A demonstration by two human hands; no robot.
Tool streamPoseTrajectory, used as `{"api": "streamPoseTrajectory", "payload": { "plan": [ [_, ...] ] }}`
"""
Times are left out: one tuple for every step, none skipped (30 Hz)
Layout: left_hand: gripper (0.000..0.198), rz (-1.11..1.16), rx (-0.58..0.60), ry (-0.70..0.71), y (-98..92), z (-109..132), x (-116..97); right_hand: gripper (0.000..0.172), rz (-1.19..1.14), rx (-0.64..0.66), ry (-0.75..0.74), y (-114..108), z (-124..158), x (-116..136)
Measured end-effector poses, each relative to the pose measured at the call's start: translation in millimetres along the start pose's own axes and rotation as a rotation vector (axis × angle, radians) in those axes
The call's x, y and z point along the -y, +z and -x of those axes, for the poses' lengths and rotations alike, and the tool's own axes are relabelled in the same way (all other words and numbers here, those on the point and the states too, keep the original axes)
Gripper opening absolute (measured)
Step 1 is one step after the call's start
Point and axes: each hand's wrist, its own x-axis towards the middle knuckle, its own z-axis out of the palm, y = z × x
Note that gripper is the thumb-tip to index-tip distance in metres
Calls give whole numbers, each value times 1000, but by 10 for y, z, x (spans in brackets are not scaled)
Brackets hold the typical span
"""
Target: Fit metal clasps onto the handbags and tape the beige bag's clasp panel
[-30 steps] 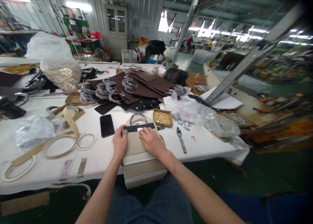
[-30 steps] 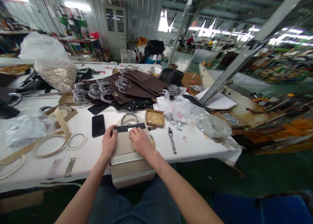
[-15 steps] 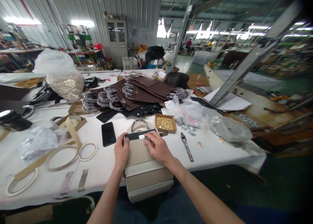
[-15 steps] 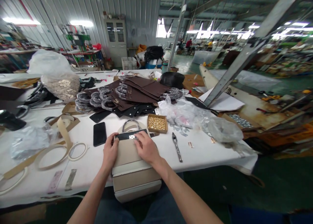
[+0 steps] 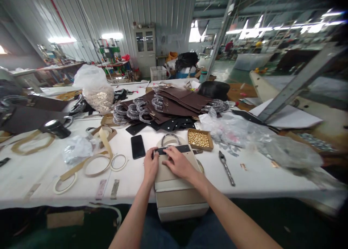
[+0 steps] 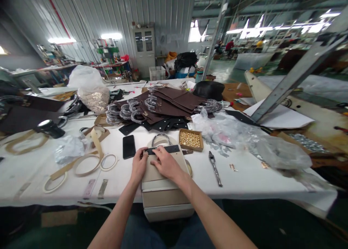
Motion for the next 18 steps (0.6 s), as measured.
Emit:
{"api": "streamPoseTrajectory", "payload": {
  "plan": [
    [31,-2,17,-7,-17,-10,9,41,12,-14,-14,16,10,-11],
    [31,-10,34,-14,-33,-16,8,38,29,-47,-14,20,32,-22],
    [31,-21,50,-18,-46,-16,-1,37,52,-101,5,13,65,-34],
    [31,-35,59,-19,-55,-12,-19,38,83,-166,39,-1,103,-44],
    [30,-52,63,-11,-60,-4,-43,40,119,-229,83,-21,143,-52],
    [30,-71,61,6,-61,6,-71,42,154,-275,123,-44,181,-57],
    [29,-96,53,30,-59,17,-97,42,183,-295,149,-67,213,-60],
    [28,-125,39,58,-53,28,-121,42,202,-287,159,-91,237,-59],
    [28,-156,23,84,-45,38,-139,40,214,-266,156,-112,255,-54],
    [29,-186,11,105,-36,45,-151,39,224,-249,147,-131,266,-45],
    [30,-209,1,119,-27,51,-155,38,234,-234,135,-148,272,-33],
    [31,-221,-5,127,-17,54,-152,37,250,-221,126,-162,275,-21],
    [32,-220,-10,129,-9,54,-143,35,271,-206,120,-174,275,-8],
    [31,-208,-11,130,-2,51,-132,32,293,-185,116,-184,275,2],
    [31,-189,-11,130,4,48,-121,28,314,-160,114,-193,274,8],
    [30,-169,-13,128,8,45,-110,26,328,-137,112,-199,272,10],
    [30,-153,-17,127,10,42,-104,26,332,-120,111,-205,270,7],
    [30,-144,-22,128,9,41,-102,28,328,-111,107,-210,269,-1]
  ]
}}
